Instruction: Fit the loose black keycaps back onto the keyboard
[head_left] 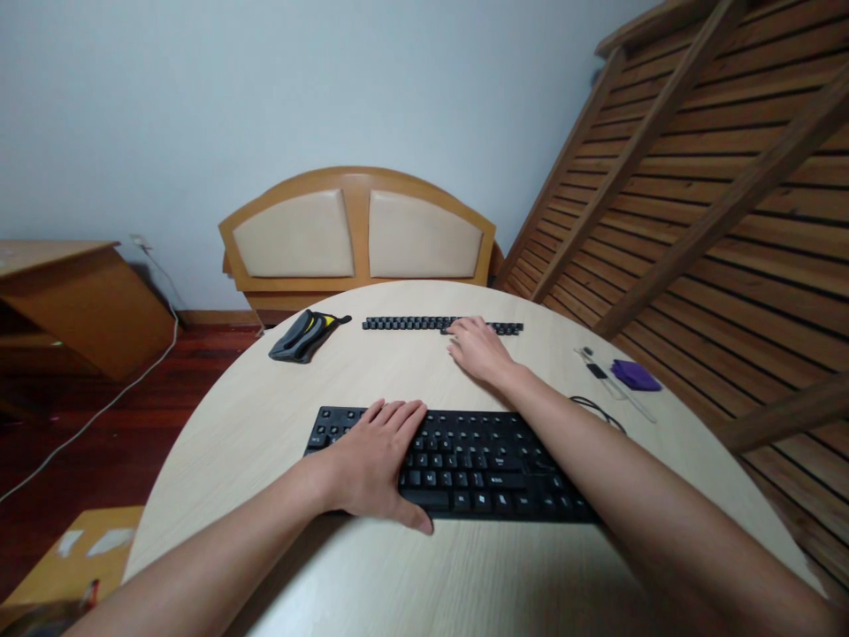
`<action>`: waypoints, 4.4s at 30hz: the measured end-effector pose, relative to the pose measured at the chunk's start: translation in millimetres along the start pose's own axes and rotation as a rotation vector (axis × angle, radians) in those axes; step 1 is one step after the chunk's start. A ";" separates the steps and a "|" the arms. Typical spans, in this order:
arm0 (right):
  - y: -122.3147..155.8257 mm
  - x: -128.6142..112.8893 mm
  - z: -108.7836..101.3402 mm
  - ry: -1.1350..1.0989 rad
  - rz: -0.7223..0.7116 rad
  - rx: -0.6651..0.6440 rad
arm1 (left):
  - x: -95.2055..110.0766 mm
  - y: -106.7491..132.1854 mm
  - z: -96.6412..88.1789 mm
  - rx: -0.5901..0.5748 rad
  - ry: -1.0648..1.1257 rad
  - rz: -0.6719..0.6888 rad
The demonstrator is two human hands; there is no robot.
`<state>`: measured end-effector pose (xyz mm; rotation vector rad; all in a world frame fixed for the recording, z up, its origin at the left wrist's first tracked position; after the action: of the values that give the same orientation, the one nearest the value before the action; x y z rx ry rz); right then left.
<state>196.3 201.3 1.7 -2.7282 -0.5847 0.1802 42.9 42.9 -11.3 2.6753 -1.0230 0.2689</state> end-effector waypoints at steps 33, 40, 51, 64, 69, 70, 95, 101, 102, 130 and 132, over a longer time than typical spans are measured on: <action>116.3 -41.8 -48.9 -0.580 0.022 -0.118 | 4.2 1.1 1.8 0.061 -0.001 0.043; 133.7 -45.3 -46.6 -0.654 -0.045 -0.156 | 15.1 -1.0 5.3 0.104 -0.011 0.099; 138.2 -50.8 -45.3 -0.628 -0.081 -0.182 | 15.0 -1.0 7.3 0.114 -0.009 0.119; 140.2 -56.0 -48.9 -0.561 -0.116 -0.174 | 13.9 -0.8 7.8 0.146 0.007 0.130; 141.3 -60.2 -49.8 -0.460 -0.114 -0.149 | 14.3 -1.1 7.8 0.126 -0.013 0.117; 141.6 -61.1 -50.3 -0.444 -0.114 -0.140 | 14.4 -1.2 7.7 0.124 -0.017 0.115; 146.8 -79.8 -59.7 -0.221 -0.147 -0.005 | 15.1 -1.0 6.7 0.102 -0.020 0.102; 146.5 -82.4 -59.3 -0.234 -0.117 -0.020 | 16.2 -2.0 7.8 0.099 -0.027 0.101; 146.6 -82.3 -59.8 -0.237 -0.109 -0.020 | 16.1 -2.3 8.1 0.100 -0.030 0.099; 136.7 -80.7 -45.4 -0.259 0.017 -0.253 | 17.2 -3.4 9.2 0.068 -0.067 0.071; 135.0 -80.0 -46.0 -0.278 0.027 -0.264 | 17.1 -3.4 9.2 0.071 -0.065 0.076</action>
<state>183.1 38.3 0.5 -2.9902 -0.6903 0.5305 58.5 31.8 -16.1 2.7279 -1.1578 0.2382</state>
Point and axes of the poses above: each hand's wrist, its own y-axis away from the middle knuckle, its own z-axis out of the palm, x = y × z, the point moved 7 cm from there along -y, towards the middle knuckle, and after that the axes turned 1 degree about x, right-handed, at the moved point
